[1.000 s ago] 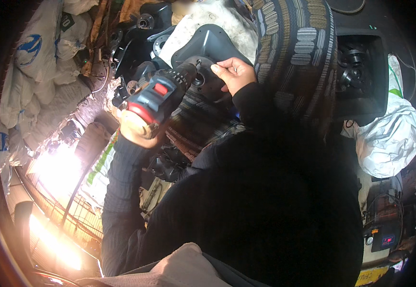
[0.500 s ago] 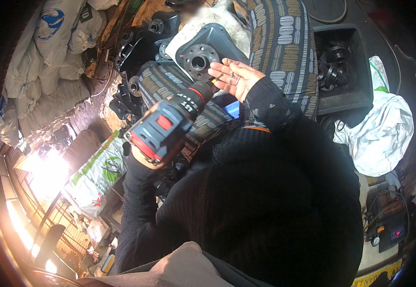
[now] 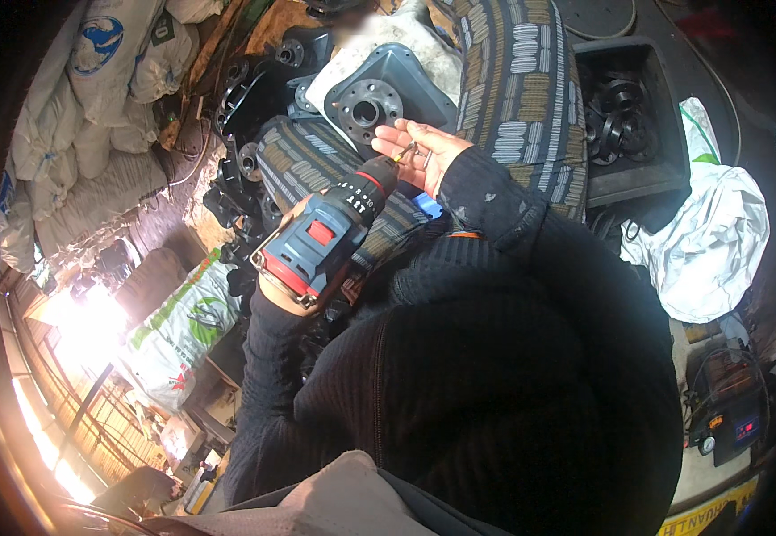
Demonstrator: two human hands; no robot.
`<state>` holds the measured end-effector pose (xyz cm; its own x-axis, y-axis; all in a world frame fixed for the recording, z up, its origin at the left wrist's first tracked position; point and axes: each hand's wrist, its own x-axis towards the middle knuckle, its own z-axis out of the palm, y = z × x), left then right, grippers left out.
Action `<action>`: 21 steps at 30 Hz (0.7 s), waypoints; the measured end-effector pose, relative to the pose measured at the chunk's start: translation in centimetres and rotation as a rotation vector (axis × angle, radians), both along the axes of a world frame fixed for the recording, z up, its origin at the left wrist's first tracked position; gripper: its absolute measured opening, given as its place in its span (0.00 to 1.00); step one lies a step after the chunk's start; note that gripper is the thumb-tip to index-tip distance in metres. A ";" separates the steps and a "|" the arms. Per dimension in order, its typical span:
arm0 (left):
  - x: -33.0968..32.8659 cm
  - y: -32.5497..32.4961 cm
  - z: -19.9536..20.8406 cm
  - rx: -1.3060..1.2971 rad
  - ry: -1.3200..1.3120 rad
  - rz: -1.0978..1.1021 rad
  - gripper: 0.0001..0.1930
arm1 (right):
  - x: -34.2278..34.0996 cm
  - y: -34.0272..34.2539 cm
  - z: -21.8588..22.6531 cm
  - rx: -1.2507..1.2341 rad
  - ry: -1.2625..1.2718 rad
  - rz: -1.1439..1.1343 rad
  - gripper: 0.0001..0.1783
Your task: The person uses a cordless drill to make holes in black plastic parts placed on a workbench. They repeatedly position the drill, press the trigger, and reposition the parts to drill additional holes.
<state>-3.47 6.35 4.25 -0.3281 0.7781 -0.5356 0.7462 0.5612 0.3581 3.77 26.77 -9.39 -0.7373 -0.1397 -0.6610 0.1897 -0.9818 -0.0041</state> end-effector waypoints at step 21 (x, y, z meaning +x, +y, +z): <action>-2.7 2.0 0.1 -0.052 -0.031 0.201 0.26 | -1.1 -2.1 -4.8 0.487 -0.295 0.244 0.17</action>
<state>-6.20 8.39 4.31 -0.4564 0.6697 -0.5858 0.6066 0.7159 0.3458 2.71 24.71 -14.19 -0.4987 0.0876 -0.8623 0.4698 -0.8088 -0.3539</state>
